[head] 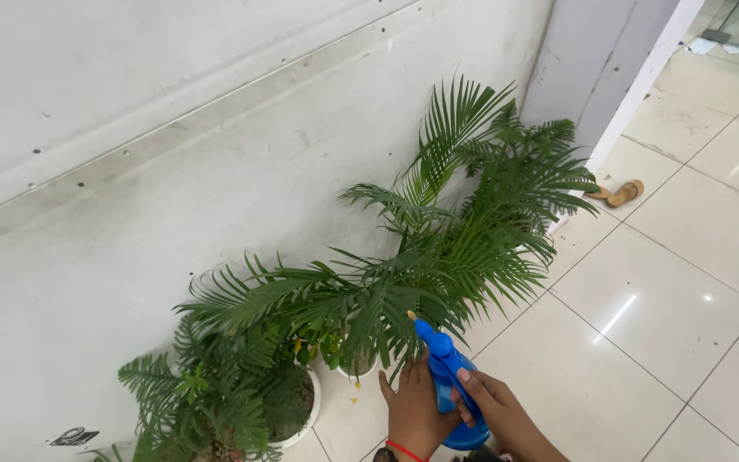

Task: The person uses a blue spray bottle to mist water onto several potted plants lined against a white wall. They move along the row, spraying each plant's leaves and soil, and occasionally pump the bottle to build pressure.

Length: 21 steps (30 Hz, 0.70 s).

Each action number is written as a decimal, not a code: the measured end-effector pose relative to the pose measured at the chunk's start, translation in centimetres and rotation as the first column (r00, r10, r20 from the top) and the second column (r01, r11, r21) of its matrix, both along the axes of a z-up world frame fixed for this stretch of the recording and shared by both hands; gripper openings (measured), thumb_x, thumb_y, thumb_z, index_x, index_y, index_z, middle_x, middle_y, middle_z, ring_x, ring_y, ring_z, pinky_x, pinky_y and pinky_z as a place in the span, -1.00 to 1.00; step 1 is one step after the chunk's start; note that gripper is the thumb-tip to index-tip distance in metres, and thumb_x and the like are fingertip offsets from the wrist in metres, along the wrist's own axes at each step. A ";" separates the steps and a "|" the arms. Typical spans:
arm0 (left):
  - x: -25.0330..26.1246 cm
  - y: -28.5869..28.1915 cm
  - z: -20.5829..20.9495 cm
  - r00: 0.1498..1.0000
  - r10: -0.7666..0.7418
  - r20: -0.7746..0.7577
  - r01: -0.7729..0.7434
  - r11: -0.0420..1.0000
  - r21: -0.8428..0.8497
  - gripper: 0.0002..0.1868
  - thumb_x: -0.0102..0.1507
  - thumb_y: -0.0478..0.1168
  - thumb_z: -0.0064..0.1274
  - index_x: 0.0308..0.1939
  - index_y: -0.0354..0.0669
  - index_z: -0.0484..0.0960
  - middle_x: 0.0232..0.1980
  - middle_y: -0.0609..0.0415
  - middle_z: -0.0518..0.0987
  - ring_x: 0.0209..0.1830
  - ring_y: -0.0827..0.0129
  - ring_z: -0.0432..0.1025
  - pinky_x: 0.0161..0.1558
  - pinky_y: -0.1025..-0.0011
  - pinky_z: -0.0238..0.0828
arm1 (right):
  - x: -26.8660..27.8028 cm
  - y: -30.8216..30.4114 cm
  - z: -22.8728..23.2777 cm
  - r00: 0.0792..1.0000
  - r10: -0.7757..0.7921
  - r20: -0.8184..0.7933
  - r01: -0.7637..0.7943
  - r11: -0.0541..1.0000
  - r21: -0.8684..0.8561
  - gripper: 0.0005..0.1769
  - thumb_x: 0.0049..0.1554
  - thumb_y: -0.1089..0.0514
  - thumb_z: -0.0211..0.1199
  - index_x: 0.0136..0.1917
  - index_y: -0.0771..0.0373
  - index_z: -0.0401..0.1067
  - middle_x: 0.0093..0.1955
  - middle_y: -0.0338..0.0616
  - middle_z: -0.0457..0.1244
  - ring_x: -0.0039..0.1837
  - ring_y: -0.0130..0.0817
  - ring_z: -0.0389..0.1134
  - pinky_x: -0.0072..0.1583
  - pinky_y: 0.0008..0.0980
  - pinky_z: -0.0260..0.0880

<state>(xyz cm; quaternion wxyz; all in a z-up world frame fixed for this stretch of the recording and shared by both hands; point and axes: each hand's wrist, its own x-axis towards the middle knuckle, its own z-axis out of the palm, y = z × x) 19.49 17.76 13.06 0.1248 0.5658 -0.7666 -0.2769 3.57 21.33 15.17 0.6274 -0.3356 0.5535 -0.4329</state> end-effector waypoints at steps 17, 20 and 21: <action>0.8 2.8 -1.5 0.998 0.058 -0.001 -0.057 0.975 0.217 0.36 -0.18 0.11 0.50 0.54 -0.03 -0.03 0.53 0.06 0.19 0.63 0.18 -0.04 0.46 -0.44 -0.56 | 0.4 3.1 -3.5 0.998 0.050 0.026 -0.052 0.997 0.060 -0.54 0.23 -0.11 0.13 -0.15 0.36 0.48 -0.42 -0.16 0.20 -0.31 -0.38 0.20 -0.16 -0.40 0.23; 0.3 3.7 -0.5 0.996 0.084 -0.044 -0.075 0.982 0.173 0.33 -0.19 0.08 0.50 0.52 -0.02 0.01 0.53 0.09 0.22 0.63 0.21 -0.02 0.47 -0.43 -0.58 | -0.6 3.7 -3.8 0.995 0.095 -0.002 -0.095 0.995 -0.007 -0.56 0.24 -0.11 0.12 -0.14 0.34 0.49 -0.42 -0.15 0.21 -0.30 -0.40 0.22 -0.15 -0.42 0.25; 0.1 3.8 -0.3 0.994 0.090 -0.065 -0.080 0.986 0.143 0.31 -0.19 0.07 0.50 0.51 -0.01 0.04 0.54 0.10 0.22 0.63 0.20 -0.02 0.46 -0.44 -0.59 | -0.9 3.6 -3.7 0.993 0.116 -0.020 -0.117 0.993 -0.035 -0.56 0.25 -0.10 0.11 -0.13 0.34 0.49 -0.42 -0.14 0.22 -0.30 -0.41 0.23 -0.14 -0.43 0.25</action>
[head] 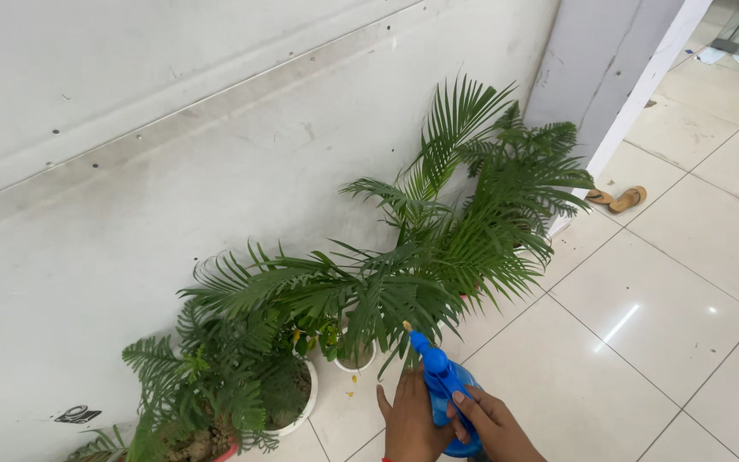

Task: The person uses a blue spray bottle to mist water onto several potted plants lined against a white wall. They move along the row, spraying each plant's leaves and soil, and occasionally pump the bottle to build pressure.

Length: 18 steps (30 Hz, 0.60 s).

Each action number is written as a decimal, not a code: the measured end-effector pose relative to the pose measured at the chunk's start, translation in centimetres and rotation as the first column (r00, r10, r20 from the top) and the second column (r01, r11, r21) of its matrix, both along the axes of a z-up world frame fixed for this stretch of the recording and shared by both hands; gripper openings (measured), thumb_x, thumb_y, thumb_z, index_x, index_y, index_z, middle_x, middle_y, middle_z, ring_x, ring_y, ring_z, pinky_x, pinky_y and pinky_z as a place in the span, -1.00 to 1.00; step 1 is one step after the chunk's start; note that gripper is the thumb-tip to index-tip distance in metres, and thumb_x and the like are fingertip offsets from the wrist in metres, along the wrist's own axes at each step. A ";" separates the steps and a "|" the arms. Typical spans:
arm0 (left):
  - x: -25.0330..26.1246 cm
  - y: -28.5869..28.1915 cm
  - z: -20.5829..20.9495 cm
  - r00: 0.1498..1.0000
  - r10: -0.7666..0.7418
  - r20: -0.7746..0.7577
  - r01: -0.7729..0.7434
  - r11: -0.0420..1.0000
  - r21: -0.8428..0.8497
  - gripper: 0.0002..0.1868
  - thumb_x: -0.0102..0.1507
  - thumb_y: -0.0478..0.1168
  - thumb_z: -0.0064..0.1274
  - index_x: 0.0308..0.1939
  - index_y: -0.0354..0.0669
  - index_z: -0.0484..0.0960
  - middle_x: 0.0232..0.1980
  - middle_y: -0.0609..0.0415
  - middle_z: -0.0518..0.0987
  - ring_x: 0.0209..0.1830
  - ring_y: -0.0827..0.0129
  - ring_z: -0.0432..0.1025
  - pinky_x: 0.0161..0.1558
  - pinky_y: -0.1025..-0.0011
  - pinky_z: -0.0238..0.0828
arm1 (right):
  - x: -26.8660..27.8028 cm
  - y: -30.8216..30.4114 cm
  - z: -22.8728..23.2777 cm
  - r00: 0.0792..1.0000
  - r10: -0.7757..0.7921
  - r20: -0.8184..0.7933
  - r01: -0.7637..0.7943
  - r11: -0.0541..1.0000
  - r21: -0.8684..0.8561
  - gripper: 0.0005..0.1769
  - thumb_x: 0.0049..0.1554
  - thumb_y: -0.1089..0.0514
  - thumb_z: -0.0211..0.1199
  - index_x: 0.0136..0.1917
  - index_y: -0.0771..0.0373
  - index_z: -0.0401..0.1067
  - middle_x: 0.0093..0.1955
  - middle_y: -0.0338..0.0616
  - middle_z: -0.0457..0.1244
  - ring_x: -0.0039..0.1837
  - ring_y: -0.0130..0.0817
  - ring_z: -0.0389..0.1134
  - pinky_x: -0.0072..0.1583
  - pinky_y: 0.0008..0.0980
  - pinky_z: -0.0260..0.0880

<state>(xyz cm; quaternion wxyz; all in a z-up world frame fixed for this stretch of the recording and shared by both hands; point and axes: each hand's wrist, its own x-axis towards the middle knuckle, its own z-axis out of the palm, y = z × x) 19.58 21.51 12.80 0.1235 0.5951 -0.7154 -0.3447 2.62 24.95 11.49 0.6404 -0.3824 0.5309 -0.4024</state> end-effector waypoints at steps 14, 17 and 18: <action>-0.4 3.4 -2.8 0.975 0.210 -0.077 -0.216 0.973 -0.077 0.30 -0.19 -0.10 0.50 0.54 0.14 0.05 0.53 0.14 0.23 0.62 0.14 -0.01 0.44 -0.44 -0.39 | -0.3 1.0 -1.8 0.987 0.151 0.047 -0.150 0.988 -0.026 -0.58 0.24 -0.07 0.11 -0.06 0.36 0.50 -0.31 -0.13 0.29 -0.26 -0.37 0.31 -0.10 -0.37 0.34; 0.8 4.6 -2.3 0.961 0.205 -0.187 -0.221 0.973 -0.070 0.28 -0.16 -0.13 0.51 0.56 0.11 0.08 0.53 0.08 0.21 0.57 0.07 0.09 0.40 -0.37 -0.15 | -0.3 2.1 -3.0 0.975 0.212 0.070 -0.210 0.977 -0.044 -0.55 0.27 -0.08 0.08 -0.04 0.39 0.50 -0.31 -0.08 0.30 -0.23 -0.37 0.35 -0.07 -0.39 0.34; 1.1 5.1 -2.2 0.953 0.196 -0.230 -0.219 0.973 -0.079 0.26 -0.13 -0.13 0.51 0.56 0.09 0.10 0.53 0.04 0.21 0.55 0.04 0.13 0.38 -0.34 -0.04 | -0.3 2.4 -2.9 0.969 0.231 0.087 -0.228 0.973 -0.042 -0.55 0.27 -0.08 0.07 -0.02 0.39 0.50 -0.30 -0.07 0.31 -0.21 -0.37 0.37 -0.06 -0.40 0.34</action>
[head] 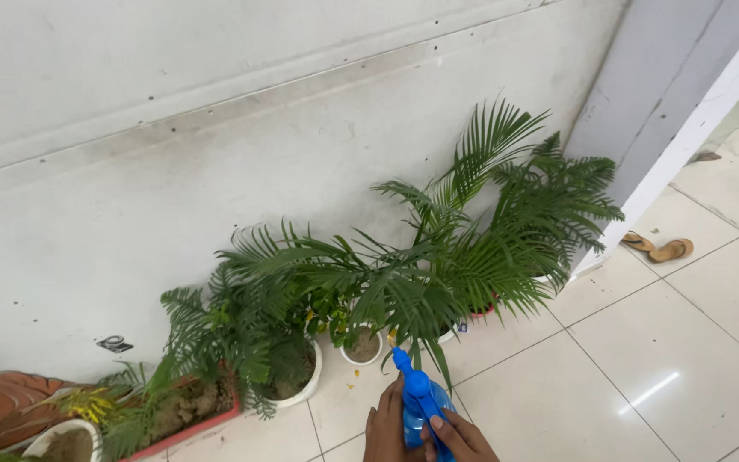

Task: The person uses a blue spray bottle to mist water onto several potted plants lined against a white wall. They move along the row, spraying each plant's leaves and soil, and occasionally pump the bottle to build pressure.

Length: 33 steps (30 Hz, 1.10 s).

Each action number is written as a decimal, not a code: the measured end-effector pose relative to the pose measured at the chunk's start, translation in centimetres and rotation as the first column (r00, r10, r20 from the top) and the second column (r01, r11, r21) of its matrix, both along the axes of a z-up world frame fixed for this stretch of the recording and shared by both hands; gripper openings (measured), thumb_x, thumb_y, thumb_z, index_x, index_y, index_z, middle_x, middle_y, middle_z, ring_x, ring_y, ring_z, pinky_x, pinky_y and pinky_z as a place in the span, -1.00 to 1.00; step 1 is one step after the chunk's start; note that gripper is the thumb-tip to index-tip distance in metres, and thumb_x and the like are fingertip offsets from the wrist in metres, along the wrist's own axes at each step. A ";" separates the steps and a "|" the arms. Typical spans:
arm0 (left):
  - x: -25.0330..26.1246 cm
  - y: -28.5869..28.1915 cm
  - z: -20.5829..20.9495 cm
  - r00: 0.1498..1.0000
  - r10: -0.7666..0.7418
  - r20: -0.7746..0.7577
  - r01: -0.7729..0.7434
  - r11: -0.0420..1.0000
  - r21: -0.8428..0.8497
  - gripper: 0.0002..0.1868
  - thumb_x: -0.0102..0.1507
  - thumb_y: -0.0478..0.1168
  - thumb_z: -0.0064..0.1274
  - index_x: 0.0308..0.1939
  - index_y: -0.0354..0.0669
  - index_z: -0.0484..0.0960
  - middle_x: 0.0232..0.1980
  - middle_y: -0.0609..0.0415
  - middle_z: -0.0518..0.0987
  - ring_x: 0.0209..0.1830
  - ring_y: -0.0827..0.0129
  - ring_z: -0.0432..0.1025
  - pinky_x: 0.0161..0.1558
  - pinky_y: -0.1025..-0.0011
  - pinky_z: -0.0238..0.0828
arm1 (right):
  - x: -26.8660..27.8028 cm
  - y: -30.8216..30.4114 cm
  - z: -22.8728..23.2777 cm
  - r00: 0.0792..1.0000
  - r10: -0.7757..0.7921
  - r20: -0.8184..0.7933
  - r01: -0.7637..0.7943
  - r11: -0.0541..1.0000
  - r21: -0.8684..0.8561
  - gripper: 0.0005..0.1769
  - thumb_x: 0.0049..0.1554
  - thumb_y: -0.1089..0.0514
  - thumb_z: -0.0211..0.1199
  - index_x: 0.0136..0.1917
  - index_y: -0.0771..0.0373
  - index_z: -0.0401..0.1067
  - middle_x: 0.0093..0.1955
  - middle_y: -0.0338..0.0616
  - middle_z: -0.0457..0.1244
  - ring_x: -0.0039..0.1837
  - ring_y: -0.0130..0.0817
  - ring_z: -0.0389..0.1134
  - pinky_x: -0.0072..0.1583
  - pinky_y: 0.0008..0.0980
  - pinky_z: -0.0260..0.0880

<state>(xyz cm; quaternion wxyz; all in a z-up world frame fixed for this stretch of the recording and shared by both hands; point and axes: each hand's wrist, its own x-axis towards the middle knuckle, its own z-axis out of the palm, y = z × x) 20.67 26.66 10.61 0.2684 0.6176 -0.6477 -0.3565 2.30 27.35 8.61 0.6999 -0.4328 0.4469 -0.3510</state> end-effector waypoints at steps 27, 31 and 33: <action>16.1 3.7 3.8 0.975 -0.010 -0.221 -0.030 0.984 -0.178 -0.01 -0.07 -0.30 0.33 0.43 -0.11 0.24 0.32 -0.09 0.41 0.33 0.01 0.38 0.25 0.22 0.39 | 18.0 2.9 5.4 0.980 -0.198 -0.003 0.198 0.980 0.015 -0.61 0.18 -0.06 0.20 0.02 0.32 0.53 -0.20 -0.25 0.38 -0.13 -0.49 0.35 0.03 -0.46 0.35; 19.1 3.5 2.8 0.973 0.002 -0.232 -0.052 0.976 -0.210 -0.09 -0.05 -0.40 0.22 0.40 -0.17 0.24 0.30 -0.13 0.40 0.31 -0.05 0.37 0.25 0.18 0.36 | 21.9 3.8 5.8 0.984 -0.176 -0.015 0.175 0.984 -0.032 -0.58 0.25 -0.06 0.18 -0.01 0.39 0.51 -0.27 -0.17 0.36 -0.13 -0.44 0.36 0.03 -0.45 0.33; 20.4 3.9 2.3 0.957 0.027 -0.288 -0.077 0.983 -0.164 -0.14 0.02 -0.44 0.08 0.44 -0.16 0.23 0.32 -0.13 0.40 0.33 -0.03 0.39 0.26 0.20 0.40 | 24.0 4.5 7.1 0.993 -0.113 0.037 0.116 0.990 -0.080 -0.58 0.29 -0.06 0.19 0.01 0.41 0.46 -0.22 -0.15 0.38 -0.08 -0.42 0.38 0.08 -0.44 0.35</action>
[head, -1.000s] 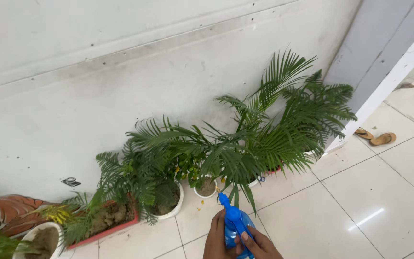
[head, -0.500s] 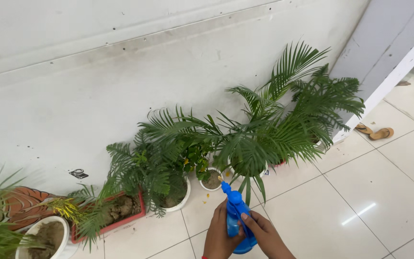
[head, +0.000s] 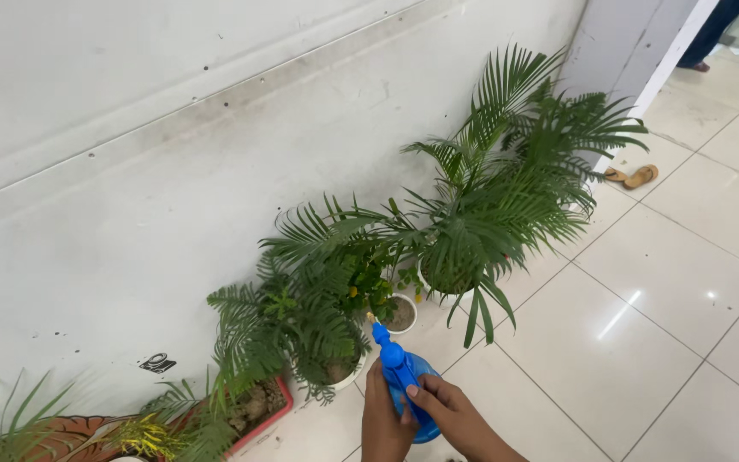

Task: The person uses a blue spray bottle to mist water onto several potted plants lined against a white wall. They move along the row, spraying each plant's leaves and soil, and occasionally pump the bottle to build pressure.

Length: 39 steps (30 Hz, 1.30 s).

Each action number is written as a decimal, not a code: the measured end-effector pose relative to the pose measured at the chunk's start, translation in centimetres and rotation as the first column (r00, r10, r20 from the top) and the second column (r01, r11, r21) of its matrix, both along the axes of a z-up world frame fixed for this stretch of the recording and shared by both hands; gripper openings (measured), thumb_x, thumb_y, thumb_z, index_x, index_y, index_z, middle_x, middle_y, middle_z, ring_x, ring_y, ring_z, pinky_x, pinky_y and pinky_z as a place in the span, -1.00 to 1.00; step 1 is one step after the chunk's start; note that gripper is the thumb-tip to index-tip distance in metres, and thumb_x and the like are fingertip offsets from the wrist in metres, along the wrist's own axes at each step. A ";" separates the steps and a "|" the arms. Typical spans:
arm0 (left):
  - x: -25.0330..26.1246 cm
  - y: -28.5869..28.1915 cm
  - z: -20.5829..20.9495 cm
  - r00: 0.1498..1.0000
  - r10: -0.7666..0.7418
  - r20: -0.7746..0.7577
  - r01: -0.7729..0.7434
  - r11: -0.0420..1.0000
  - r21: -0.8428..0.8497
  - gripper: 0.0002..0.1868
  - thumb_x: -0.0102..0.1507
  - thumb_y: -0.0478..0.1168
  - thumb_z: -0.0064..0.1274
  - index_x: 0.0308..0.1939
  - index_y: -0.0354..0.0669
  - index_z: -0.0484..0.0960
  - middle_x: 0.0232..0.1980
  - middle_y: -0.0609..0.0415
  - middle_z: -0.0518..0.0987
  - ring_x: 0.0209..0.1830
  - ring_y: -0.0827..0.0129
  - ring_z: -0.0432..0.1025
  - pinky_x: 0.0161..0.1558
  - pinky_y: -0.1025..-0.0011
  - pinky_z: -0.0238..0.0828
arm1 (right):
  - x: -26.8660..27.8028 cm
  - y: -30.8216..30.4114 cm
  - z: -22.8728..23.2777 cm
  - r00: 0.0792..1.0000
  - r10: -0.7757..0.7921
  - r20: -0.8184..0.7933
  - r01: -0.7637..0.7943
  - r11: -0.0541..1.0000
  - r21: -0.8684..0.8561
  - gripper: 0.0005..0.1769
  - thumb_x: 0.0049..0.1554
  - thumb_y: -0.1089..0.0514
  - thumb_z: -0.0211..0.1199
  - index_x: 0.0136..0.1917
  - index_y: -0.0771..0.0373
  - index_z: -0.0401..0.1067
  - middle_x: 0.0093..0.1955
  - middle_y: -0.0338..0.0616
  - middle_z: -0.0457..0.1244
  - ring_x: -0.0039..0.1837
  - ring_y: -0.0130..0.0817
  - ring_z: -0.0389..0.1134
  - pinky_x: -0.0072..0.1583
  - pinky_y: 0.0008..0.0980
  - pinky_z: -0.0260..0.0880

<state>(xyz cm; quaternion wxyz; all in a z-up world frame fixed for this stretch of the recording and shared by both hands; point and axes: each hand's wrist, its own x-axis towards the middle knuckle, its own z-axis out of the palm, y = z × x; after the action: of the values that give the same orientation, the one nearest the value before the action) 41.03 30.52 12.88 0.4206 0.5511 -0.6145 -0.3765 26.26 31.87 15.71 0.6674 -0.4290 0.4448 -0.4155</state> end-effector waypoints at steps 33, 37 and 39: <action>5.6 -0.2 3.5 0.978 -0.052 0.202 0.084 0.984 -0.156 0.01 -0.16 -0.41 0.35 0.38 -0.11 0.32 0.37 -0.13 0.33 0.39 -0.11 0.22 0.35 0.07 0.14 | 3.5 1.0 16.1 0.628 -0.703 -0.335 0.037 0.457 -0.889 -0.58 0.02 0.22 0.43 0.17 0.20 0.51 0.11 -0.15 0.40 0.17 -0.22 0.41 0.18 -0.27 0.42; 3.6 -0.7 4.3 0.986 -0.102 0.134 0.130 0.967 -0.220 -0.01 -0.10 -0.40 0.34 0.41 -0.13 0.29 0.42 -0.16 0.30 0.43 -0.14 0.20 0.37 0.08 0.16 | 3.4 0.2 14.1 0.639 -0.610 -0.469 -0.058 0.570 -0.820 -0.55 -0.06 0.22 0.50 0.13 0.22 0.55 0.08 -0.11 0.40 0.15 -0.12 0.41 0.14 -0.24 0.42; 2.4 -1.0 4.8 0.982 -0.143 0.121 0.166 0.964 -0.208 0.00 -0.12 -0.41 0.32 0.41 -0.11 0.29 0.44 -0.17 0.28 0.45 -0.15 0.17 0.35 0.09 0.18 | 2.2 0.0 13.9 0.632 -0.561 -0.535 -0.094 0.630 -0.771 -0.55 -0.06 0.22 0.53 0.12 0.23 0.55 0.08 -0.13 0.42 0.15 -0.12 0.42 0.12 -0.25 0.44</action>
<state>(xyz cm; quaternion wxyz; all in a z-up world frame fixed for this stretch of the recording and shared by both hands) 43.47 29.50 17.71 0.4149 0.4710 -0.7143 -0.3096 28.41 31.90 29.61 0.1252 -0.7204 0.5223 -0.4387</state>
